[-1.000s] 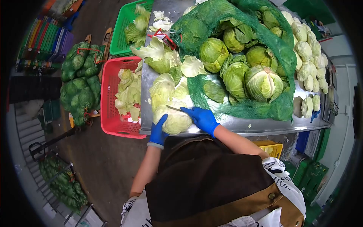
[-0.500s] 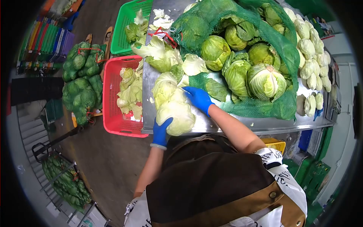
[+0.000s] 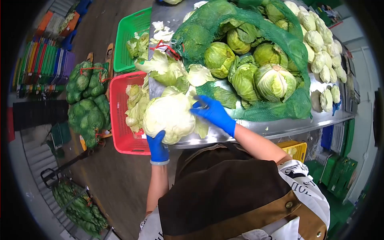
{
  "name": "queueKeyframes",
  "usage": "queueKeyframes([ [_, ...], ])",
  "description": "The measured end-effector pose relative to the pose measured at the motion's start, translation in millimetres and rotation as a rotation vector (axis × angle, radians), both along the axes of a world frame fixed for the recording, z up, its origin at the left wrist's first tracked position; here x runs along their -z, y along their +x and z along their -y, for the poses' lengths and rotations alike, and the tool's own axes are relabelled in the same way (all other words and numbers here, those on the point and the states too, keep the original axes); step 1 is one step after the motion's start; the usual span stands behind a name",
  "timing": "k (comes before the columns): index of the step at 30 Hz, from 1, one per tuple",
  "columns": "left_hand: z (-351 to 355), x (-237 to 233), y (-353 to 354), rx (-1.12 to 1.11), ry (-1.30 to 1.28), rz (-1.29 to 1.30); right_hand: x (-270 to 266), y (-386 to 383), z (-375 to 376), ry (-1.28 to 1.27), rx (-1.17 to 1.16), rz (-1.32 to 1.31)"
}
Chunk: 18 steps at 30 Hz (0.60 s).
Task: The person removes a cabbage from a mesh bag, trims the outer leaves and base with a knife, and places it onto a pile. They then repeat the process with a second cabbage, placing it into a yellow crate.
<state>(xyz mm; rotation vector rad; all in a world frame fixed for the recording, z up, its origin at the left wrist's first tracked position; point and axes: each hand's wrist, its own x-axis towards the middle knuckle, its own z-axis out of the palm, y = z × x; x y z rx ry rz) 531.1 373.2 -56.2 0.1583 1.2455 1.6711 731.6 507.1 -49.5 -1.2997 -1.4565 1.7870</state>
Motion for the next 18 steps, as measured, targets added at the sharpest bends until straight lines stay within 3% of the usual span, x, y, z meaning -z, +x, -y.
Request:
queueKeyframes([
  [3,-10,-2,6,0.039,0.043,-0.108,-21,-10,8,0.274,-0.072,0.249],
  [6,-11,-7,5,0.052,0.056,-0.121,-19,-3,0,0.199,-0.014,0.131],
  [10,-11,-7,6,0.099,0.06,-0.18,-15,3,-4,0.4,-0.087,0.403],
  [11,-10,-2,4,0.14,0.077,-0.192,-8,6,-5,0.344,0.022,0.341],
  [13,-6,4,4,0.088,0.095,0.05,21,13,-10,0.231,0.233,0.207],
  [14,-6,5,5,0.064,0.102,0.171,44,17,-12,0.058,0.285,0.035],
  [16,-10,-5,6,0.109,0.079,0.262,66,30,-13,0.089,0.158,0.319],
  [18,-12,2,0,0.124,0.129,0.251,71,38,-9,0.16,0.01,0.377],
])
